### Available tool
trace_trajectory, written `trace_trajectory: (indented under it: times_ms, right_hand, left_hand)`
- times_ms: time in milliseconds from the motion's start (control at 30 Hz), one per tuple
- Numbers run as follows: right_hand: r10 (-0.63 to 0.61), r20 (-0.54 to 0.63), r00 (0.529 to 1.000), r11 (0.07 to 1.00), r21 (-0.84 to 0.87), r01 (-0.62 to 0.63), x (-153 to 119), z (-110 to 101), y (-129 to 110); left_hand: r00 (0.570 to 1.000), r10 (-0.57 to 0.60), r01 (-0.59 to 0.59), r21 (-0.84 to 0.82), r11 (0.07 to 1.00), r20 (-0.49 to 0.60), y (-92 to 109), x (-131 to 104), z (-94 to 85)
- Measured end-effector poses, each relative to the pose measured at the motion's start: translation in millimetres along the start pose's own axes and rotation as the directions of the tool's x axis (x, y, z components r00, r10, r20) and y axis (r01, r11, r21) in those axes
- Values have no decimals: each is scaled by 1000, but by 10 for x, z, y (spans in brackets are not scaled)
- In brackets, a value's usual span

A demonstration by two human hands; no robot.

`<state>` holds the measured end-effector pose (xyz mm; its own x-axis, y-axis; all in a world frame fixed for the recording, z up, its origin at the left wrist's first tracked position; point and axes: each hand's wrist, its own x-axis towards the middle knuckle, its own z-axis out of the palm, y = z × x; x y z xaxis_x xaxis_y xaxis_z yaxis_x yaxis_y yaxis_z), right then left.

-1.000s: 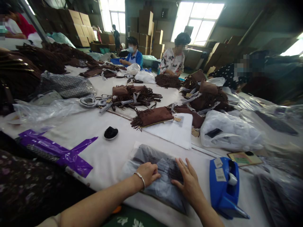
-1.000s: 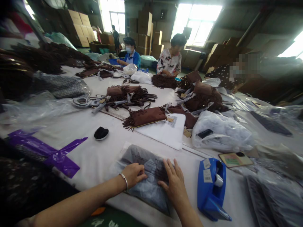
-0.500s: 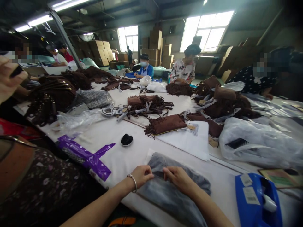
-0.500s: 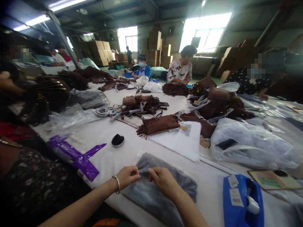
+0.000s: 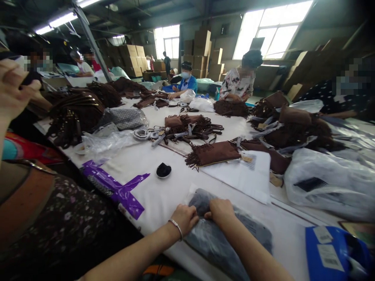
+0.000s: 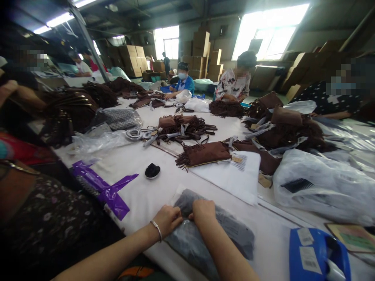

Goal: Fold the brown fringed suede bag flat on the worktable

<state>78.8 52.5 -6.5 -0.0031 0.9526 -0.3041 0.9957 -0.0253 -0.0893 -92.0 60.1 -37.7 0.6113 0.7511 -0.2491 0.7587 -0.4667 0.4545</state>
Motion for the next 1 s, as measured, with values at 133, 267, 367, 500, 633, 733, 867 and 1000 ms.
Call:
trace_trajectory:
  times_ms: [133,267,367,500,633,733,867,1000]
  right_hand:
    - [10,-153,988,999,-31,-14,-140,27,77]
    - [-138,-176,975,989,22,144,-263,312,56]
    - [-60,-227,972,997,42,71,-340,489,235]
    - [53,-448,893,998,61,-29,-540,641,636]
    - [64,-495,867,996,91,-22,-754,866,848]
    - [151,-444,883,982,171,-82,-840,978,866]
    - [227,-404,886,947,302,-105,-865,890,843]
    - [291,-442,848,901,425,-88,-824,797,845]
  left_hand:
    - [999,9,-10,-29,1000,-49,3,-3,63]
    - [997,-22,15,-83,996,-78,-60,-11,36]
    - [988,-13,8,-33,999,-153,-88,-37,-114]
    - [941,148,-137,55,989,-305,37,-10,-224]
    - [936,288,-275,92,957,-202,204,176,-17]
    - [946,313,-299,141,944,-86,202,318,201]
    - [939,329,-297,244,923,-102,41,485,414]
    - [950,304,-274,269,923,-74,-123,688,535]
